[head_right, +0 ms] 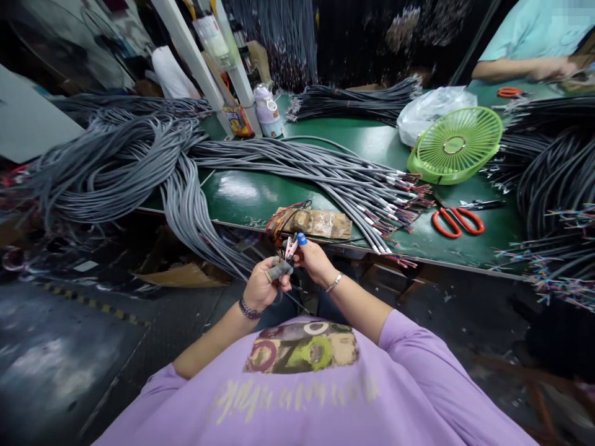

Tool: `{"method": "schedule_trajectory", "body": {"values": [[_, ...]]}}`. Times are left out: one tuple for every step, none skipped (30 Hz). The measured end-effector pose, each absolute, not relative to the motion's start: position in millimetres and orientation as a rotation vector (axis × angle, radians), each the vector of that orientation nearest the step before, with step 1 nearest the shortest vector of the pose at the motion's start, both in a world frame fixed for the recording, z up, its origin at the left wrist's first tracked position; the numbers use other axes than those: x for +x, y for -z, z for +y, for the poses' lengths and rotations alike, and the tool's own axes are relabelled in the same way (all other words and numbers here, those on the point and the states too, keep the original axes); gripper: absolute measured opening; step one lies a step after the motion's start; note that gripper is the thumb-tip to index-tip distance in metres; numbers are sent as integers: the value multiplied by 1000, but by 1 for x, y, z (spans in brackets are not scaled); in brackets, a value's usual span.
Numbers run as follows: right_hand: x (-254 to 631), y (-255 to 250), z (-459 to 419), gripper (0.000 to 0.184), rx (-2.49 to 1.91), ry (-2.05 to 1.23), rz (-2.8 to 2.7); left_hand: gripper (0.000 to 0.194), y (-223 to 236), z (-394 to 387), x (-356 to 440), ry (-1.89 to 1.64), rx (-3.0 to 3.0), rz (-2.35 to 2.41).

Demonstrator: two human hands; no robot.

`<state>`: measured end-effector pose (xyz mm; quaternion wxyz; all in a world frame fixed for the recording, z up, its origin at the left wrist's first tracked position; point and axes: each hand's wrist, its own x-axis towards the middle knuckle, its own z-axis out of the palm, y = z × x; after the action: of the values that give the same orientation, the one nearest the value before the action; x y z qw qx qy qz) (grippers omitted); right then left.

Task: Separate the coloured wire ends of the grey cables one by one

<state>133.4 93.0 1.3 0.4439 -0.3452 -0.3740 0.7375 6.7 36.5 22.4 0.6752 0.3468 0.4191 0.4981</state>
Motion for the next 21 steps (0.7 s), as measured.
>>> {"method": "schedule_trajectory", "body": {"values": [[133, -3, 94, 55, -810, -1915, -866, 30, -21, 37, 7, -1118, 776, 945], [132, -5, 94, 55, -779, -1975, -804, 30, -20, 37, 8, -1117, 773, 949], [130, -6, 95, 54, -764, -2002, -750, 31, -19, 37, 8, -1116, 771, 956], [129, -7, 96, 53, -764, -2004, -706, 31, -18, 37, 8, -1114, 770, 964], [128, -7, 97, 52, -772, -1993, -671, 32, -17, 37, 8, -1111, 771, 974], [127, -8, 97, 50, -779, -1982, -644, 32, -17, 37, 8, -1107, 772, 984], [126, -7, 97, 50, -785, -1972, -621, 32, -16, 37, 8, -1104, 773, 992], [125, -7, 98, 49, -790, -1965, -601, 32, -16, 37, 9, -1102, 774, 998], [124, -7, 98, 48, -792, -1962, -584, 32, -15, 37, 9, -1100, 775, 1001], [124, -6, 97, 47, -791, -1963, -571, 32, -15, 37, 9, -1095, 776, 1004], [124, -6, 97, 47, -788, -1968, -563, 32, -15, 36, 9, -1090, 776, 1009], [124, -5, 96, 46, -786, -1975, -557, 32, -15, 36, 9, -1086, 775, 1016], [125, -5, 96, 46, -789, -1983, -549, 32, -15, 36, 9, -1083, 775, 1023], [126, -5, 95, 47, -797, -1995, -541, 32, -15, 35, 8, -1086, 772, 1028], [128, -4, 94, 47, -807, -2010, -534, 32, -15, 35, 8, -1093, 767, 1028], [129, -4, 93, 48, -818, -2027, -530, 32, -15, 34, 8, -1106, 763, 1025], [131, -4, 92, 50, -824, -2050, -532, 32, -15, 32, 7, -1119, 762, 1018], [133, -5, 91, 51, -822, -2078, -544, 32, -16, 31, 7, -1128, 767, 1014], [135, -5, 91, 52, -810, -2109, -561, 32, -16, 29, 7, -1133, 778, 1012], [136, -6, 90, 52, -791, -2137, -575, 32, -16, 27, 7, -1137, 794, 1012], [138, -7, 90, 51, -770, -2159, -584, 32, -17, 25, 8, -1140, 811, 1012]]}}
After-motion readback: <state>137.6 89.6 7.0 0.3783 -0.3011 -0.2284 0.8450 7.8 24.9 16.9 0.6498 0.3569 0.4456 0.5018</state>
